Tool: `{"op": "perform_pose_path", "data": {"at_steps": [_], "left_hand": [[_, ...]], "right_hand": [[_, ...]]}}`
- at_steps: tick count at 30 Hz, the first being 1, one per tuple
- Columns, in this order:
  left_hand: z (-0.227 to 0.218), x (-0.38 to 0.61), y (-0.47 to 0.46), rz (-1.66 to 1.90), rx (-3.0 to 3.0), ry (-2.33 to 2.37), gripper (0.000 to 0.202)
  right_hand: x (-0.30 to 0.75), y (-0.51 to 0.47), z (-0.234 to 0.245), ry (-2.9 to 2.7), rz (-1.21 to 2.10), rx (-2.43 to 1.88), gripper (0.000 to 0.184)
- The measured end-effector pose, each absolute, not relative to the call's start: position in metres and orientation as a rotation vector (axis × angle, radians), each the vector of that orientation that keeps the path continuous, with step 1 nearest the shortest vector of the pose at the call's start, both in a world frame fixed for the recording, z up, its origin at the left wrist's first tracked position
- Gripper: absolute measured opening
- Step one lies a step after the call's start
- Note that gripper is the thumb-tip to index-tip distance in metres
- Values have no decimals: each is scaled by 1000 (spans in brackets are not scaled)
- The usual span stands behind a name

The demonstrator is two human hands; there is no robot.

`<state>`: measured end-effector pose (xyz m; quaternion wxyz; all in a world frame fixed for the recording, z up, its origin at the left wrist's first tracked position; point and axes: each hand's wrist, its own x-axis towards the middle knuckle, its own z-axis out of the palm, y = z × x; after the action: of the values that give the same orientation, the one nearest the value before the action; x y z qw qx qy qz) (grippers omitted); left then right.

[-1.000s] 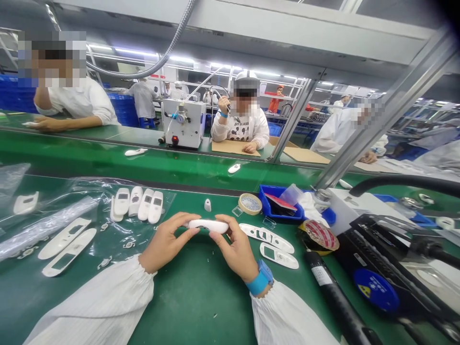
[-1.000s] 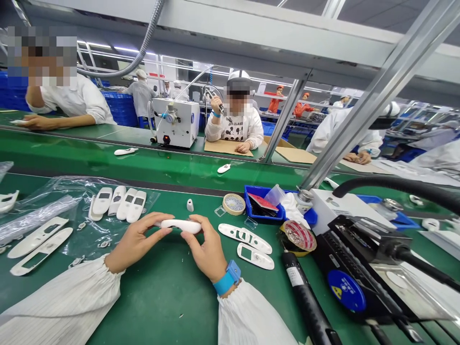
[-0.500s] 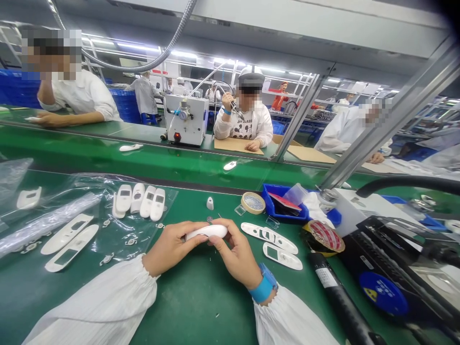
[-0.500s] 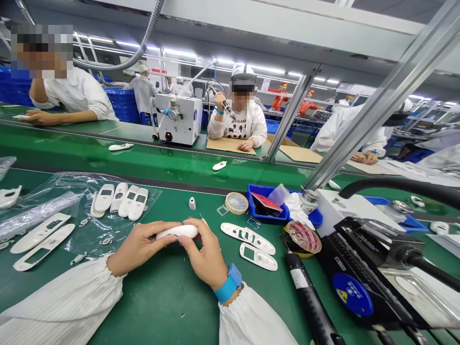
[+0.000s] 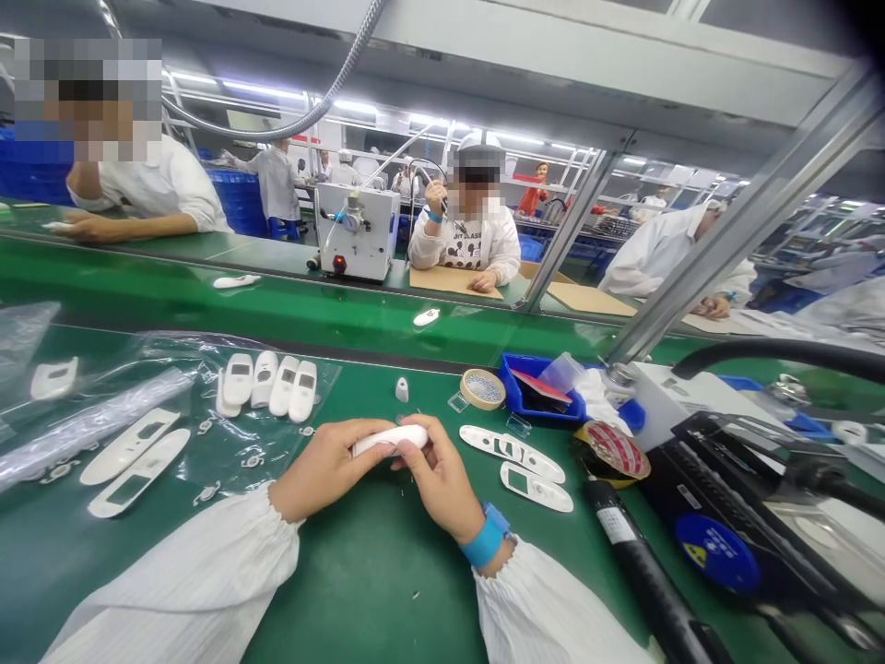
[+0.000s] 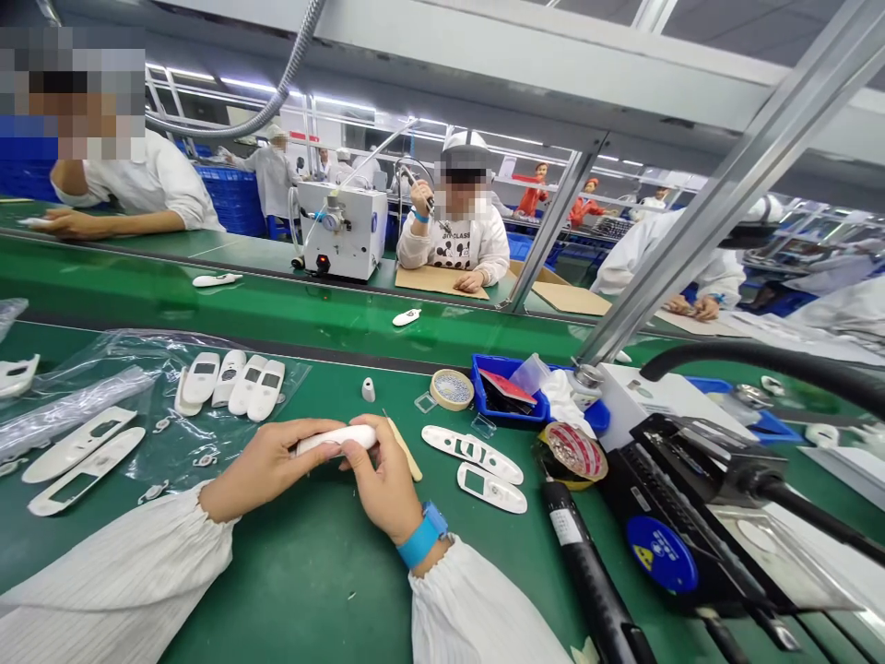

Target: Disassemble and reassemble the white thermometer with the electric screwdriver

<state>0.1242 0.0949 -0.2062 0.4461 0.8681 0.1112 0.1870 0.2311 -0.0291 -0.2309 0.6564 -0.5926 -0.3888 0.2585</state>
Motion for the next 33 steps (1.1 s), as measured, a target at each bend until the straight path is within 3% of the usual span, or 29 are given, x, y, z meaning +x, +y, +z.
{"op": "perform_pose_path", "data": {"at_steps": [4, 6, 9, 12, 15, 20, 26, 29, 33], "left_hand": [[-209, 129, 101, 380, 1674, 360, 58], [-212, 132, 97, 348, 1481, 328, 63], [-216, 136, 87, 315, 1353, 287, 50], [-218, 138, 83, 372, 1255, 326, 34], [-217, 138, 90, 415, 1039, 368, 27], [-215, 135, 100, 328, 868, 494, 22], [-213, 135, 90, 179, 803, 558, 25], [-215, 137, 84, 188, 796, 575, 23], [-219, 140, 81, 199, 790, 596, 22]], "right_hand": [[232, -26, -228, -583, 778, -1176, 35], [229, -26, -227, -438, 877, -1041, 36], [222, -24, -229, -351, 1005, -927, 36], [214, -26, -227, -438, 1044, -1091, 42], [212, -47, -214, -639, 812, -1415, 47], [240, -153, -188, -976, 227, -1925, 30], [309, -285, -208, -1259, -458, -2585, 33], [328, -302, -217, -1783, -595, -2607, 49], [340, -291, -217, -2317, -615, -2332, 66]]}}
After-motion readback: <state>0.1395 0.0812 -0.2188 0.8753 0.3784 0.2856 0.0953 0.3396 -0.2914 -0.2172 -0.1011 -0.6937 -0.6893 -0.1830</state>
